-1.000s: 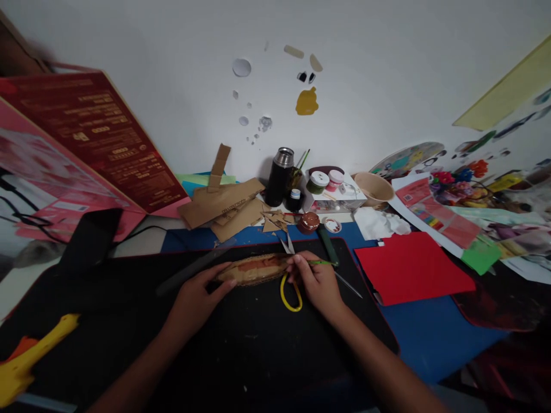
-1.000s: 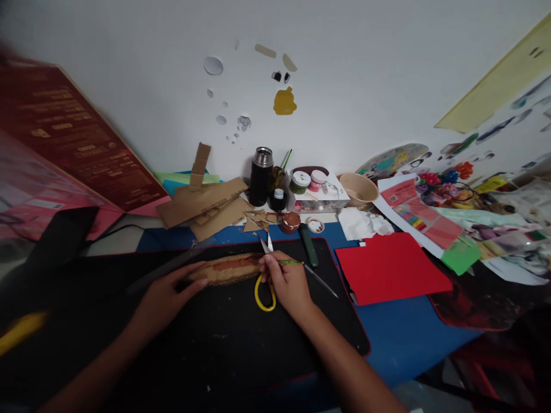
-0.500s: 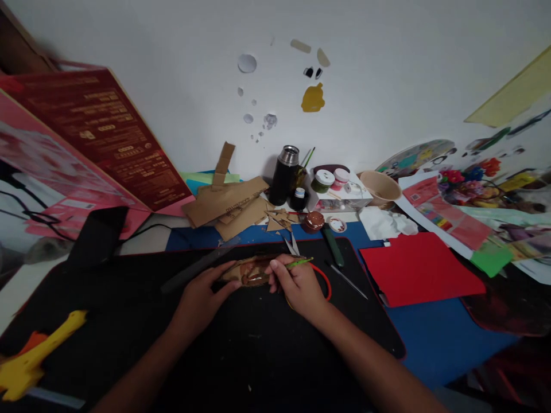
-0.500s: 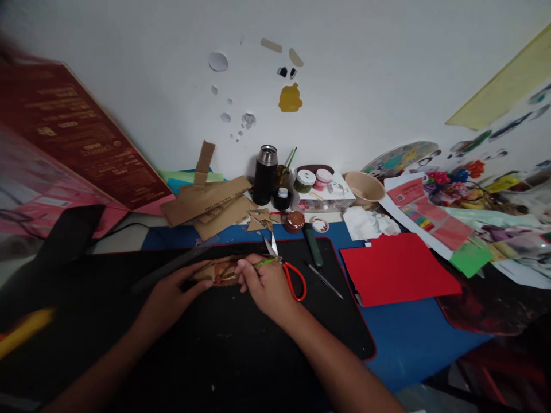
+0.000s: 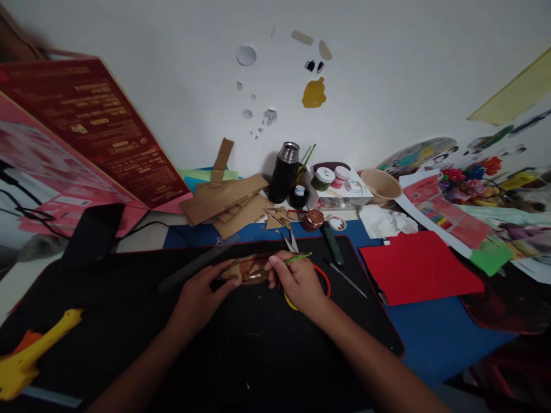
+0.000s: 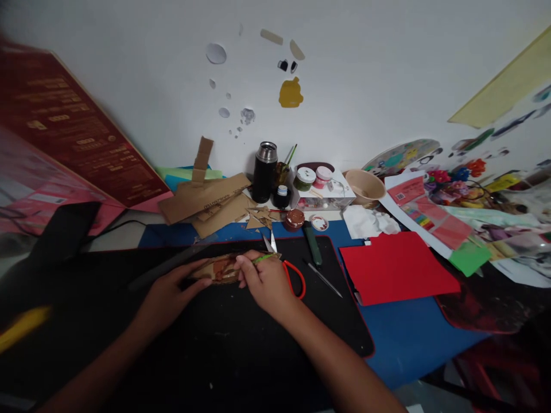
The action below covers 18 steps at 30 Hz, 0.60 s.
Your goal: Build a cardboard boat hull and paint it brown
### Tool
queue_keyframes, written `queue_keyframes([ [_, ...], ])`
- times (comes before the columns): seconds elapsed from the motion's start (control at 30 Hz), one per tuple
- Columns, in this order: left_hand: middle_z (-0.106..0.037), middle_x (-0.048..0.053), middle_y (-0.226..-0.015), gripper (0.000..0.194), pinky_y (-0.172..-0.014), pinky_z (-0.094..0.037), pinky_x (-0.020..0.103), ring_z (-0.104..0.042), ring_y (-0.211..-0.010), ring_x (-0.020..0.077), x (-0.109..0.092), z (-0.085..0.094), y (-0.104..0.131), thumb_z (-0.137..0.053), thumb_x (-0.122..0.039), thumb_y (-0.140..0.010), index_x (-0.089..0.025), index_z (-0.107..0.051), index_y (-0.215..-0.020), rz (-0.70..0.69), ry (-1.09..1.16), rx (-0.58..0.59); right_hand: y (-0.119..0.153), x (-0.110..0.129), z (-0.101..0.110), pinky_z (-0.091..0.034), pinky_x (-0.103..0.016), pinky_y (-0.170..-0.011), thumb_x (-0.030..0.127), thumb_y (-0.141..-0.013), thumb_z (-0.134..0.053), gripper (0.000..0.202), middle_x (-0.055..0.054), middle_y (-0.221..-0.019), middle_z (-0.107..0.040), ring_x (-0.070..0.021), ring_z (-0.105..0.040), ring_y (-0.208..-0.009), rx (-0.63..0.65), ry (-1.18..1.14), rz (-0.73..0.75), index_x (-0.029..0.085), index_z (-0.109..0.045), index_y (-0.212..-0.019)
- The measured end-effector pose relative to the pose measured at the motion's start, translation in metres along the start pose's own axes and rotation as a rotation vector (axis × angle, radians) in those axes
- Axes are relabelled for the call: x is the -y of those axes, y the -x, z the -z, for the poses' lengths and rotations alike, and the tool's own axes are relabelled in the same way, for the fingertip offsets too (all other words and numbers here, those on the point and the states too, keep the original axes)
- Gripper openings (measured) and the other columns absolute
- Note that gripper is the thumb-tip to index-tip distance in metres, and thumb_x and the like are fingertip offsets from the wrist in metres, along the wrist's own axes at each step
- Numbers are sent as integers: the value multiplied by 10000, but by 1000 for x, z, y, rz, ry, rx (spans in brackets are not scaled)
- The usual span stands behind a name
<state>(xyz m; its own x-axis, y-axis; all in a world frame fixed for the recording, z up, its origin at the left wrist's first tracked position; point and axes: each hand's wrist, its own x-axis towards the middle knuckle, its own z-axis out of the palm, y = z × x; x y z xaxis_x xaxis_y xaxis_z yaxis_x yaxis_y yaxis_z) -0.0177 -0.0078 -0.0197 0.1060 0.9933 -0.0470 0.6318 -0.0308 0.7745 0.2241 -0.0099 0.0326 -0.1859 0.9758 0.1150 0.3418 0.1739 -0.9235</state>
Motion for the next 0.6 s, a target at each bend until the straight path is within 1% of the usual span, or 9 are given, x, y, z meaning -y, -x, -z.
queue_keyframes([
  [0.1,-815,48,-1056,506,-798,-587,364,-752,-924,267,0,0,0,-694,-567,-835,-298,-774,-1256,-10,-4,-17,-3,3,1,-508,-273,-650,519,-1093,-440,488,-13,-680,-694,-163,-681,-645,-24,45,41,226,-683,-788],
  [0.2,-813,50,-1029,511,-807,-587,366,-750,-896,260,1,-1,1,-695,-573,-835,-289,-776,-1252,-22,-7,-20,-2,2,0,-506,-276,-669,499,-1098,-441,488,-9,-670,-693,-162,-683,-645,-36,39,30,225,-673,-768],
  [0.33,-808,59,-1057,533,-796,-581,365,-749,-898,263,1,-1,1,-685,-583,-844,-281,-767,-1275,-10,5,-12,3,-4,1,-504,-271,-667,487,-1103,-446,455,16,-598,-666,-156,-677,-595,4,-4,-18,218,-705,-844],
  [0.4,-808,60,-1066,533,-791,-578,365,-749,-897,265,0,0,1,-682,-578,-847,-279,-765,-1281,-1,0,-4,4,-4,2,-500,-271,-659,491,-1103,-447,457,11,-606,-674,-158,-672,-596,12,1,-17,216,-713,-853],
  [0.5,-810,55,-1042,523,-789,-579,363,-748,-887,264,-2,0,1,-688,-570,-839,-285,-772,-1269,-8,-13,-5,0,-2,0,-504,-270,-650,506,-1099,-451,470,-6,-652,-701,-160,-671,-618,-16,-3,-8,215,-718,-845],
  [0.6,-813,53,-1031,521,-801,-581,357,-749,-904,263,-2,0,0,-697,-569,-826,-285,-778,-1255,-16,-10,-10,-4,-1,-4,-513,-268,-631,529,-1091,-454,462,-8,-669,-707,-162,-672,-619,-52,-46,-12,214,-727,-890],
])
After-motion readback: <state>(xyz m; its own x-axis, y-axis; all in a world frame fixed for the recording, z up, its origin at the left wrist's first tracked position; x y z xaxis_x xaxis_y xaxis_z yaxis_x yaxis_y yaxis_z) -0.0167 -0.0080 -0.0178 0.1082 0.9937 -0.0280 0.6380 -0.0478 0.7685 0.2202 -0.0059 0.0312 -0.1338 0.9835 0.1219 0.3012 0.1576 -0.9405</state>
